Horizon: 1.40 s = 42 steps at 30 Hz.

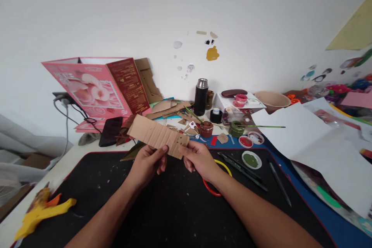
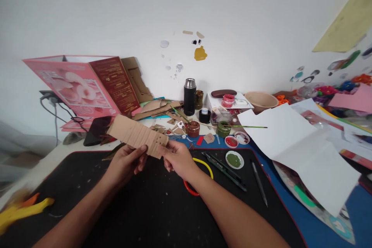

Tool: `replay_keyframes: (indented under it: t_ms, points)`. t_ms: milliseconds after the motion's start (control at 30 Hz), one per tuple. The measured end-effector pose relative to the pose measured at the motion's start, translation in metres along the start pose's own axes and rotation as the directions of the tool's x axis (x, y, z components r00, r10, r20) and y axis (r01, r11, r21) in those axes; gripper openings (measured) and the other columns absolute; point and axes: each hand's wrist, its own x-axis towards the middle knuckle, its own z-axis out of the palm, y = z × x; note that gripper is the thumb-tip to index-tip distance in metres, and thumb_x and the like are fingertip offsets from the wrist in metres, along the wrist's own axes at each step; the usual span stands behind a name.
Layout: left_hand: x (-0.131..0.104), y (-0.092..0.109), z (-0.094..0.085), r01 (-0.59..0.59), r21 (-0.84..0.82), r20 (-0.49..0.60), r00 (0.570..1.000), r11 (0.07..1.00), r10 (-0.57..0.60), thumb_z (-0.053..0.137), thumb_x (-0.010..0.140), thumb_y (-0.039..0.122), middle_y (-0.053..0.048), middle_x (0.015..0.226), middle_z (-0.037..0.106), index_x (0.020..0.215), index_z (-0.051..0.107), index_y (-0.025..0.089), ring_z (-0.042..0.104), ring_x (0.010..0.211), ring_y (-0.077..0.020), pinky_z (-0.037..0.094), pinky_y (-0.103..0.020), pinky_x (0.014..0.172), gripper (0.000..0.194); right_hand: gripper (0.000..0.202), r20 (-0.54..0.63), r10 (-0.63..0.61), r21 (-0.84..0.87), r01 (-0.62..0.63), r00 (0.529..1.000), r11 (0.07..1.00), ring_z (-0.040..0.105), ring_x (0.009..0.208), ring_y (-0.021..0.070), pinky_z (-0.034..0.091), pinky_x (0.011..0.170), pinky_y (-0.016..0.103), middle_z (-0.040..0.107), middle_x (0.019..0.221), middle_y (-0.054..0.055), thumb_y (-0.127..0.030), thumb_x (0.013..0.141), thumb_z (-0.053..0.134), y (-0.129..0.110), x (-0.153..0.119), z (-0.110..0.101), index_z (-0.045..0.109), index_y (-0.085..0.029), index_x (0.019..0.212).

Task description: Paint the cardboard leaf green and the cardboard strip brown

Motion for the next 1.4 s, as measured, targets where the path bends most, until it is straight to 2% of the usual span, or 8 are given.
replay_keyframes:
  t_ms: [300,467,633,800,1000,1200,1300,1400]
  points:
    - [-0.001,-0.002,-0.001,0.086,-0.071,0.099,0.992,0.994,-0.079,0.087,0.071,0.067,0.004,0.036,0.046,0.051,0.053,0.019,0.030,0.028,-0.0054,0.016,-0.021,0.034,0.062,0.052,0.047,0.022,0.119,-0.028,0.999,0.993,0.032,0.033,0.0070,0.022,0.038,0.023,0.036,0.040,-0.015,-0.065,0.079,0.086,0.001,0.001,0.004,0.061,-0.020,0.083]
    - [0.001,0.000,-0.003,-0.090,-0.084,-0.083,0.993,0.992,0.083,0.085,0.077,0.063,0.007,0.048,0.047,0.058,0.048,0.021,0.041,0.037,-0.0070,0.027,-0.021,0.040,0.060,0.054,0.032,0.041,0.037,-0.043,0.999,0.998,0.042,0.036,0.0083,0.025,0.037,0.022,0.048,0.045,-0.010,-0.068,0.080,0.083,0.002,0.002,-0.004,0.059,-0.020,0.080]
    - [-0.003,0.003,-0.018,-0.187,0.276,-0.203,0.948,0.943,0.247,0.076,0.088,0.058,0.005,0.053,0.051,0.066,0.057,0.021,0.044,0.047,-0.0106,0.033,-0.023,0.047,0.047,0.059,-0.020,0.011,-0.030,-0.011,1.000,0.999,0.044,0.035,0.0095,0.028,0.035,0.022,0.057,0.050,-0.008,-0.072,0.080,0.079,0.000,0.006,-0.011,0.065,-0.019,0.100]
    - [-0.003,0.004,-0.017,-0.186,0.522,-0.053,0.967,0.833,0.249,0.074,0.084,0.062,-0.002,0.070,0.069,0.074,0.071,0.020,0.063,0.069,-0.0188,0.047,-0.027,0.063,0.044,0.052,-0.053,0.033,-0.078,-0.037,0.998,0.996,0.040,0.033,0.0095,0.029,0.036,0.022,0.052,0.043,-0.011,-0.067,0.082,0.078,0.005,0.007,-0.011,0.064,-0.019,0.097]
    - [0.000,0.000,-0.006,0.057,0.317,-0.073,0.997,0.947,-0.036,0.071,0.081,0.075,0.004,0.045,0.053,0.062,0.059,0.020,0.038,0.034,-0.0086,0.024,-0.022,0.037,0.059,0.045,-0.108,0.035,-0.119,-0.048,0.993,0.992,0.050,0.035,0.0117,0.028,0.036,0.021,0.055,0.045,-0.008,-0.062,0.085,0.073,0.006,0.007,-0.009,0.067,-0.019,0.095]
    - [0.000,0.000,0.001,0.008,0.231,-0.104,0.994,0.973,0.017,0.082,0.072,0.070,-0.003,0.059,0.070,0.070,0.070,0.018,0.064,0.048,-0.0155,0.049,-0.024,0.044,0.054,0.046,-0.093,-0.004,-0.145,-0.009,0.996,0.989,0.063,0.041,0.0140,0.030,0.035,0.020,0.067,0.059,-0.003,-0.063,0.088,0.070,0.005,0.005,-0.006,0.065,-0.018,0.098]
    - [-0.001,-0.002,0.004,-0.038,0.255,-0.126,0.989,0.966,0.072,0.083,0.074,0.069,-0.004,0.061,0.072,0.071,0.072,0.018,0.067,0.052,-0.0169,0.055,-0.026,0.050,0.052,0.045,-0.098,-0.044,-0.171,0.027,0.994,0.985,0.061,0.039,0.0137,0.031,0.035,0.020,0.064,0.054,-0.004,-0.064,0.090,0.068,0.006,0.004,-0.004,0.064,-0.019,0.094]
    - [0.001,-0.008,0.006,0.009,0.164,-0.134,0.991,0.986,0.014,0.084,0.070,0.072,-0.008,0.071,0.078,0.080,0.074,0.017,0.072,0.056,-0.0198,0.058,-0.029,0.051,0.057,0.043,-0.123,-0.096,-0.216,0.067,0.988,0.974,0.054,0.036,0.0124,0.032,0.036,0.021,0.059,0.046,-0.005,-0.063,0.093,0.066,0.006,0.003,-0.002,0.064,-0.020,0.089]
